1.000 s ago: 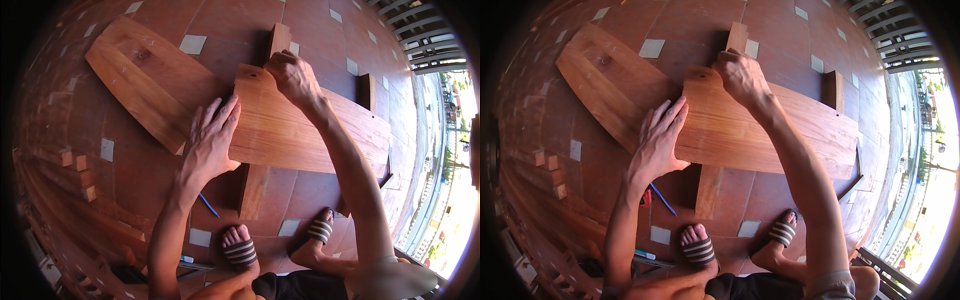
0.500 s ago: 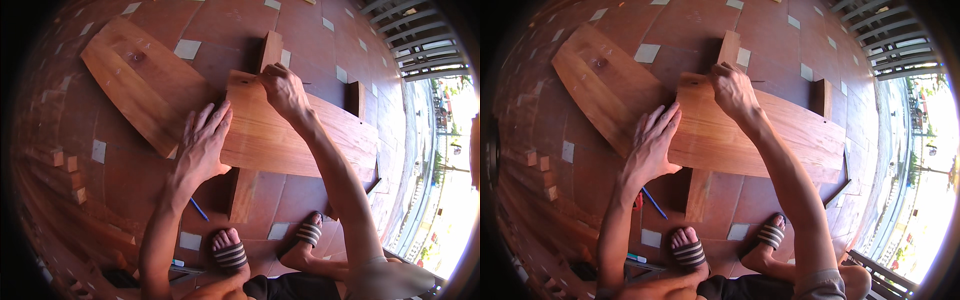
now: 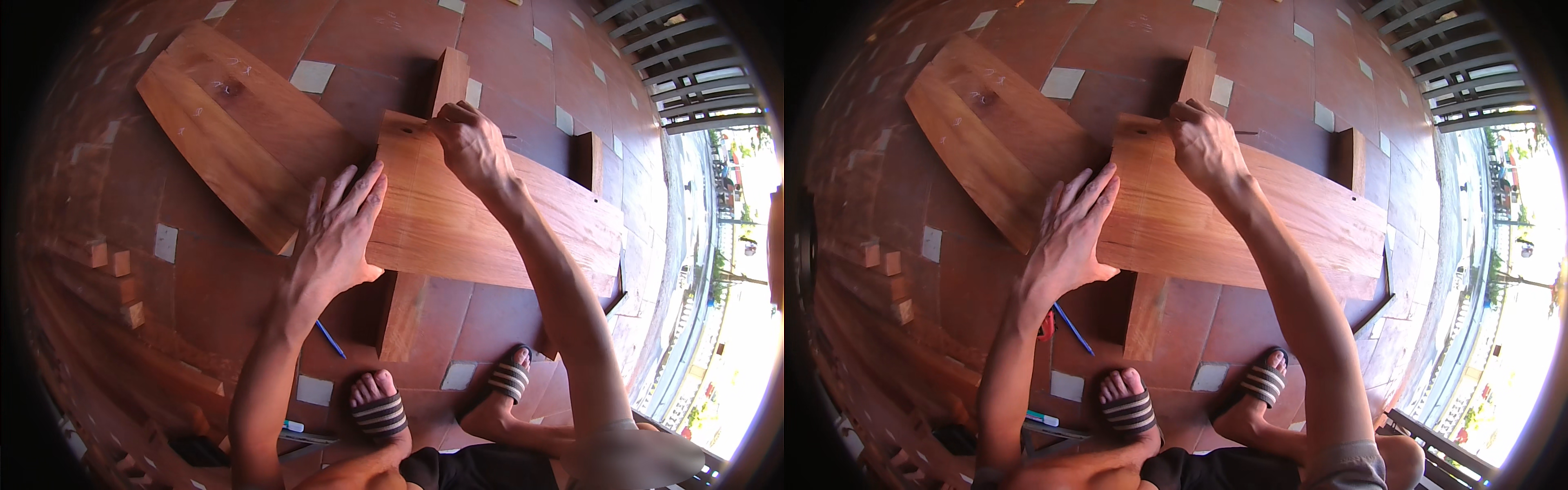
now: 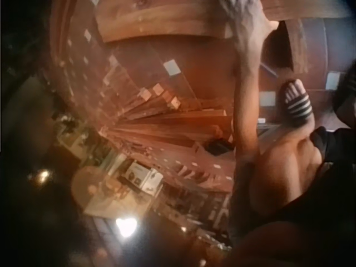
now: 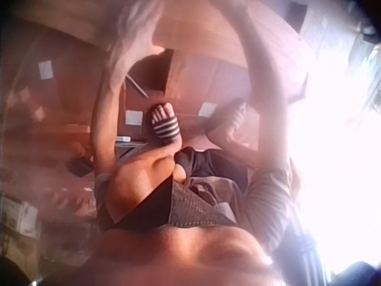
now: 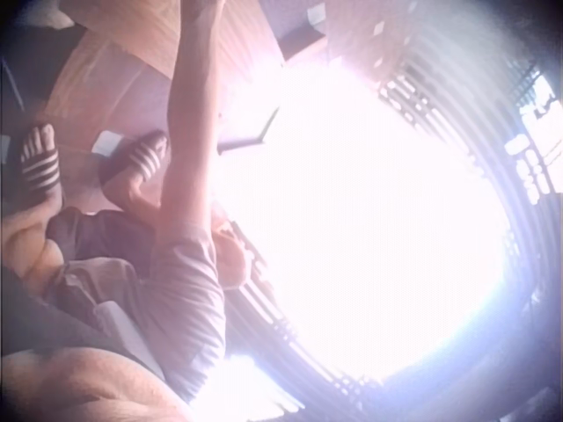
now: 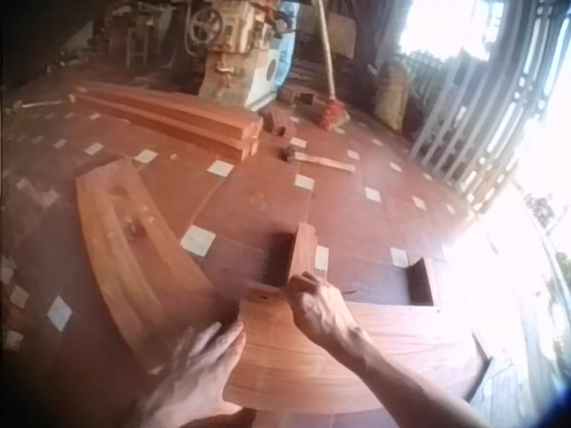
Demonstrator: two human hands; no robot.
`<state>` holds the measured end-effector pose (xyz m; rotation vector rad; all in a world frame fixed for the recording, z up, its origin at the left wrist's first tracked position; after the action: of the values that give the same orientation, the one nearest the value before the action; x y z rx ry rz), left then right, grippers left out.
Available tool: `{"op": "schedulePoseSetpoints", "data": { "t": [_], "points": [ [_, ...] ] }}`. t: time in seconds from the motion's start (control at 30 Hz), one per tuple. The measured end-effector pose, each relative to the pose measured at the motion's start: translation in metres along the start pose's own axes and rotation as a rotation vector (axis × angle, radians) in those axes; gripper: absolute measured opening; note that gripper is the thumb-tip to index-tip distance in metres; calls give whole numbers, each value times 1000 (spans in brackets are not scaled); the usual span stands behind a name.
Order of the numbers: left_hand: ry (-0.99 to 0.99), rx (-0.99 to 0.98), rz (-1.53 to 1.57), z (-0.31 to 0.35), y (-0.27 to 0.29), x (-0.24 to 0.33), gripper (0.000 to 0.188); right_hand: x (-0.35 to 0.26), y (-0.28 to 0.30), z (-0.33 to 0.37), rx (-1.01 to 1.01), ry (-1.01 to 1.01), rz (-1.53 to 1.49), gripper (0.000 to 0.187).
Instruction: The person measures and marks a wooden plank using a tape measure, pencil, and square. They repeatedly measure lengths, mark points, and draw lines to prepare the wood for cutting.
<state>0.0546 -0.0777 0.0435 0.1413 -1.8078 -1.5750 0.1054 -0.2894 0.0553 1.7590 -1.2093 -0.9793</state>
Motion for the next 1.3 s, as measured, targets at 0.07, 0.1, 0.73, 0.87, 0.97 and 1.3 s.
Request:
{"op": "schedulePoseSetpoints", "data": {
  "t": [0.07,0.1,0.73,0.87,0.97,1.3],
  "points": [
    [1,0,8,1,-1,-1,129,-2,3,-5,-10,-19,-5,17],
    [5,-1,7,2,1,-2,129,-4,1,-4,4,-24,-7,17],
    [1,5,4,2,-1,-1,126,-8,4,-6,-32,-47,13,19],
    [2,5,-1,2,-3,-4,127,-17,4,6,-8,-61,-49,17],
    [3,13,6,2,-3,-2,126,-13,2,0,-47,-45,-44,17],
    [-17,29,8,1,-1,0,125,-8,4,0,-38,-44,-1,19]
  ]
}}
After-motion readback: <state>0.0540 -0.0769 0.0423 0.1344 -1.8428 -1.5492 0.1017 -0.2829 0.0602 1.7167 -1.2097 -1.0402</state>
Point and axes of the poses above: each hand's wrist, its own z-axis away from the middle knuckle, its own y-axis out of the back of the hand, x = y × z, the point moved 7 cm from there along -z, towards the middle knuckle, and after that the axes turned 7 degrees about -y, right-handed, at the moved point
